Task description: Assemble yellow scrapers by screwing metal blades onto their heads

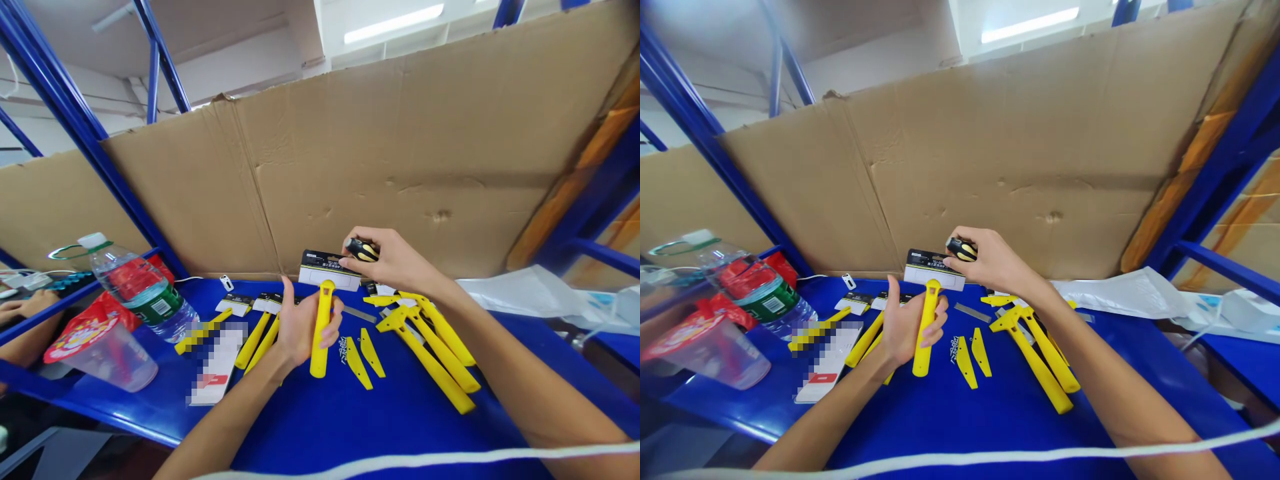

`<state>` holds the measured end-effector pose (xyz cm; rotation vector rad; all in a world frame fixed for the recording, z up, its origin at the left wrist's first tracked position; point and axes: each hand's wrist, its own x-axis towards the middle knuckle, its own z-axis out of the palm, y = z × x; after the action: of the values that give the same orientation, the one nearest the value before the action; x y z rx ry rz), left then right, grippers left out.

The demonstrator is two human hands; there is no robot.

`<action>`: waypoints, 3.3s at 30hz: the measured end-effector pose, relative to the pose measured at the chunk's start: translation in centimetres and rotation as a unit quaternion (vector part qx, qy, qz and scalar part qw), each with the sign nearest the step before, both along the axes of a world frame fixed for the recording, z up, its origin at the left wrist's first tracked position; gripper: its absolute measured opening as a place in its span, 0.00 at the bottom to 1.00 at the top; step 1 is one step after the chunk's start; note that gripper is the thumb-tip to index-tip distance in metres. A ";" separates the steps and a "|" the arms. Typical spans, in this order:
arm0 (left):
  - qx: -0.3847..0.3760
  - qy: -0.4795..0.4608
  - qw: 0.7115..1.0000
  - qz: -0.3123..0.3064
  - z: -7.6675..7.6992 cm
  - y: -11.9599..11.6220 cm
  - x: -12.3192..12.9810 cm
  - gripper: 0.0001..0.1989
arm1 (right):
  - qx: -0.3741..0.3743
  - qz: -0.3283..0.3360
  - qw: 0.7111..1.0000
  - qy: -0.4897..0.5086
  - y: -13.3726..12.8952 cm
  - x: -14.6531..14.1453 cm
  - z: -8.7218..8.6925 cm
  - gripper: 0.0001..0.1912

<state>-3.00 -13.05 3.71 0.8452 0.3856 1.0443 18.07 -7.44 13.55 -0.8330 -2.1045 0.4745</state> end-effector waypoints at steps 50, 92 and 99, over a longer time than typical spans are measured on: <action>0.116 0.336 0.870 0.341 -4.4 -10.1 -4.6 0.27 | -0.006 0.052 0.988 -0.143 0.5 -3.1 -3.8 0.12; 0.466 0.545 0.628 0.301 -5.8 -8.9 -1.5 0.06 | -0.238 -0.048 0.825 -0.510 0.7 6.4 -8.6 0.23; 0.292 0.527 0.788 0.128 -2.9 -6.2 0.9 0.16 | -0.167 -0.088 0.900 -0.393 -0.8 6.3 -5.9 0.27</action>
<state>-2.13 -19.25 0.83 1.9842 1.1827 0.8445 24.40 -8.28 7.66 -1.6099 -2.6689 0.4490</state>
